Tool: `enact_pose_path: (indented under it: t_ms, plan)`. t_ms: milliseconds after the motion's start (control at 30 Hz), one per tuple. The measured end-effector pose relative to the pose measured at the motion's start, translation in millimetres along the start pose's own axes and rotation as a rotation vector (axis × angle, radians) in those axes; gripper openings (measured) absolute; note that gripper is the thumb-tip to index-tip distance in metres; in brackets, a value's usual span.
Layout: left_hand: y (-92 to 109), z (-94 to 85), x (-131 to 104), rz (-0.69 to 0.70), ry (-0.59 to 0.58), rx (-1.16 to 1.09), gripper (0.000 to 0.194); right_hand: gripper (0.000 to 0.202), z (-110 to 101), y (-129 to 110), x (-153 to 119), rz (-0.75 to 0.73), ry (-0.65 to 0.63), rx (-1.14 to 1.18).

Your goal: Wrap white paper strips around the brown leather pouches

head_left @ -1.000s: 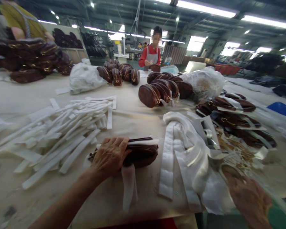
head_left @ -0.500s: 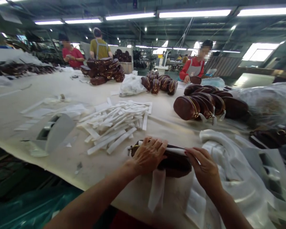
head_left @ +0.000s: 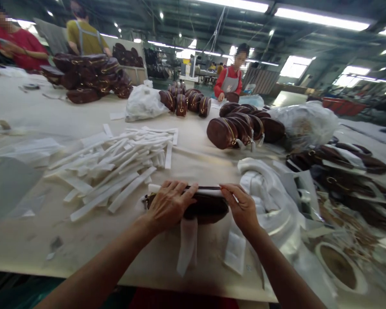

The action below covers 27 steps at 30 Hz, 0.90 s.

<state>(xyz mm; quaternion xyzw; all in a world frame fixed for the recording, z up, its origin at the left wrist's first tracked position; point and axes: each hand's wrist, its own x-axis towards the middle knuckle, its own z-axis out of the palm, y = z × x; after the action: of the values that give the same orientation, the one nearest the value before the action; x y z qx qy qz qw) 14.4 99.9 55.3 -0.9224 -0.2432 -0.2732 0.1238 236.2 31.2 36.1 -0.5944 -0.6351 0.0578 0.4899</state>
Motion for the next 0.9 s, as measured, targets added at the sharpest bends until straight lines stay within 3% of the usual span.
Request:
enact_pose_path:
  t_ms: [133, 233, 333, 600, 733, 800, 900]
  plan:
    - [-2.9, 1.8, 1.5, 0.011, 0.081, -0.029, 0.028, 0.027, -13.2, 34.8, -20.1, 0.221, 0.057, -0.358]
    - [-1.8, 1.0, 2.4, 0.017, 0.095, -0.018, 0.029, 0.024, -16.1, 55.8, -35.4, 0.297, -0.102, -0.711]
    - [-0.5, 0.6, 1.3, 0.015, 0.098, -0.011, 0.03, 0.015, -11.6, 67.0, -43.9, 0.337, -0.195, -0.822]
    - [-1.0, 0.0, -0.1, 0.019, 0.108, 0.002, 0.03, 0.022, -15.1, 72.1, -42.6, 0.279, -0.097, -0.727]
    - [-0.6, -0.3, -0.5, 0.014, 0.106, 0.007, 0.029, 0.02, -13.7, 61.0, -48.8, 0.144, -0.156, -0.476]
    - [-0.6, -0.1, -0.9, 0.011, 0.11, 0.002, 0.029, 0.018, -12.2, 60.5, -51.0, 0.2, -0.144, -0.332]
    - [-0.6, 0.3, -1.4, 0.009, 0.104, -0.009, 0.03, 0.018, -14.4, 65.1, -48.2, 0.431, -0.08, -0.186]
